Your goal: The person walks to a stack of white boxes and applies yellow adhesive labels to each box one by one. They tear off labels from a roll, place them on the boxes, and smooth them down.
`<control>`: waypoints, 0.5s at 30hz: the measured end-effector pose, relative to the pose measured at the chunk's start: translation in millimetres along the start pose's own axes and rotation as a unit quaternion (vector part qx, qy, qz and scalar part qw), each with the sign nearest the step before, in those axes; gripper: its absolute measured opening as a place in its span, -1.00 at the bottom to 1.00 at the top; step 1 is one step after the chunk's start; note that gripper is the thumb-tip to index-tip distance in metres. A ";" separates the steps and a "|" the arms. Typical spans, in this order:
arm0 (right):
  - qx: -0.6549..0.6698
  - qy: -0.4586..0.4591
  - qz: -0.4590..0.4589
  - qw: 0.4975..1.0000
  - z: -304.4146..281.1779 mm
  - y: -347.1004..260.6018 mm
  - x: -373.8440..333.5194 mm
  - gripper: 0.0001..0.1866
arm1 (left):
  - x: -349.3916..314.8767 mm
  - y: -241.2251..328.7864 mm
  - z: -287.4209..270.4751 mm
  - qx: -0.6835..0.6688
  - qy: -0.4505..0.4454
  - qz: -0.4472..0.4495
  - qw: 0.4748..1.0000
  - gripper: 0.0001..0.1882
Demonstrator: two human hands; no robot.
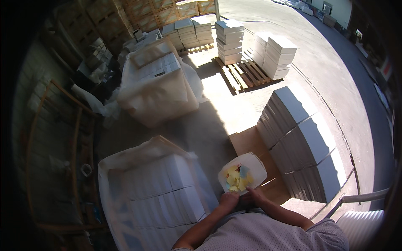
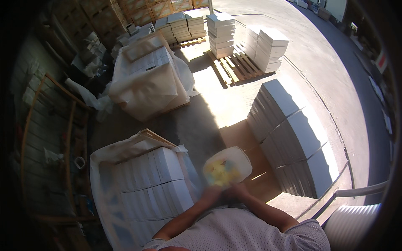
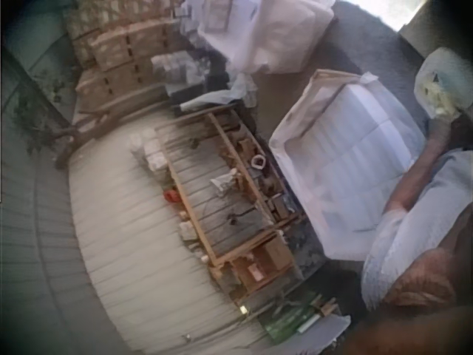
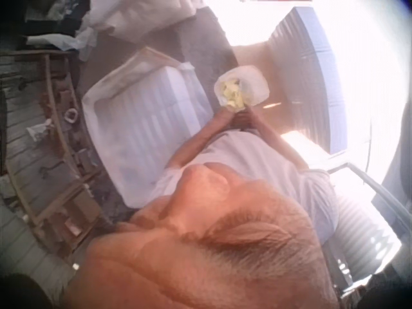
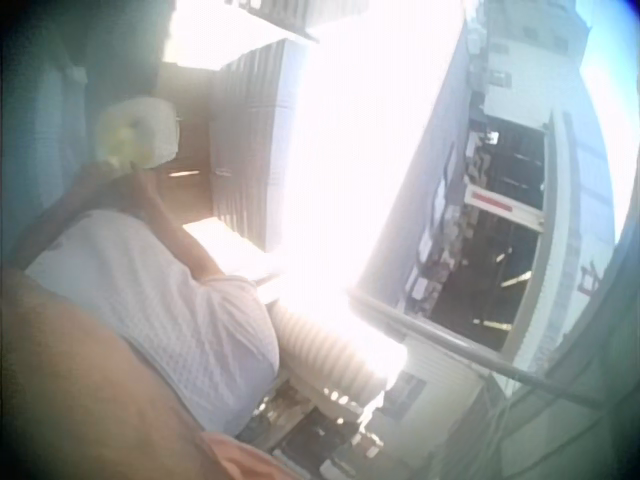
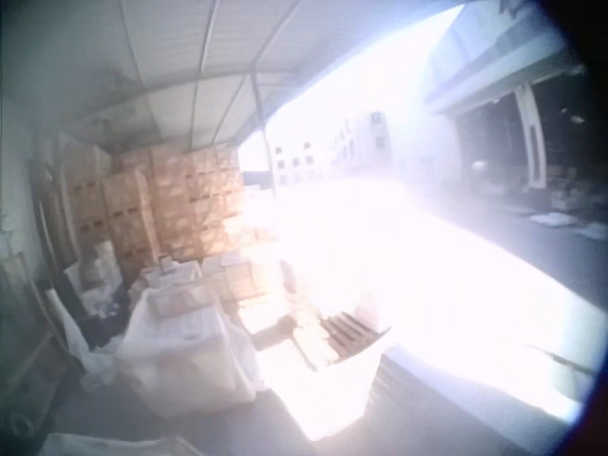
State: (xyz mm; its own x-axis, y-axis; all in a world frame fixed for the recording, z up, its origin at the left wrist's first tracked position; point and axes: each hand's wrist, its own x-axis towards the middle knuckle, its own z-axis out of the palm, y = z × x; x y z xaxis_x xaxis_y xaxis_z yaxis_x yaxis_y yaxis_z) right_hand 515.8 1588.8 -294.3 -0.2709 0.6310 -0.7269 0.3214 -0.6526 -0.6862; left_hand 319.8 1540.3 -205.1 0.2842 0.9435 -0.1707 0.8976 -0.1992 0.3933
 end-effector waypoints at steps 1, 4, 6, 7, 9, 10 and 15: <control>0.090 0.021 0.078 0.993 1.0 -10.5 14.2 -0.58 | 12.2 -6.9 -9.0 -0.006 0.014 0.001 1.000 -0.87; 0.032 0.041 0.089 0.995 4.4 -53.4 52.0 -0.59 | 50.3 -33.0 -33.1 0.006 0.002 -0.004 1.000 -0.87; 0.030 -0.003 0.042 0.999 -1.2 -86.7 73.8 -0.60 | 81.4 -56.3 -47.5 0.013 -0.002 -0.013 1.000 -0.87; 0.041 -0.039 0.000 0.998 -3.1 -105.3 90.3 -0.61 | 100.7 -68.6 -55.0 -0.013 -0.007 -0.023 1.000 -0.87; -0.033 -0.029 -0.041 0.998 2.0 -144.6 138.0 -0.60 | 143.5 -97.3 -73.9 -0.037 -0.031 -0.049 0.998 -0.85; -0.132 -0.038 -0.054 0.989 -6.4 -166.1 162.4 -0.59 | 165.8 -111.2 -85.5 -0.066 0.059 -0.042 0.995 -0.83; -0.089 -0.043 -0.122 0.988 -31.7 -272.1 260.6 -0.57 | 246.5 -171.9 -151.9 -0.192 0.265 -0.077 0.942 -0.70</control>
State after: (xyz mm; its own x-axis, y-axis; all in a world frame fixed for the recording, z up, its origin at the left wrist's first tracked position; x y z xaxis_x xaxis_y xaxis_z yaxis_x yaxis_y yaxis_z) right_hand 386.5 1944.1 -296.2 -0.4333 0.7171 -0.5459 0.3891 -0.3975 -0.8310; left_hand 184.4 1847.3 -177.5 -0.1397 0.9734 0.1818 0.6967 -0.0339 0.7165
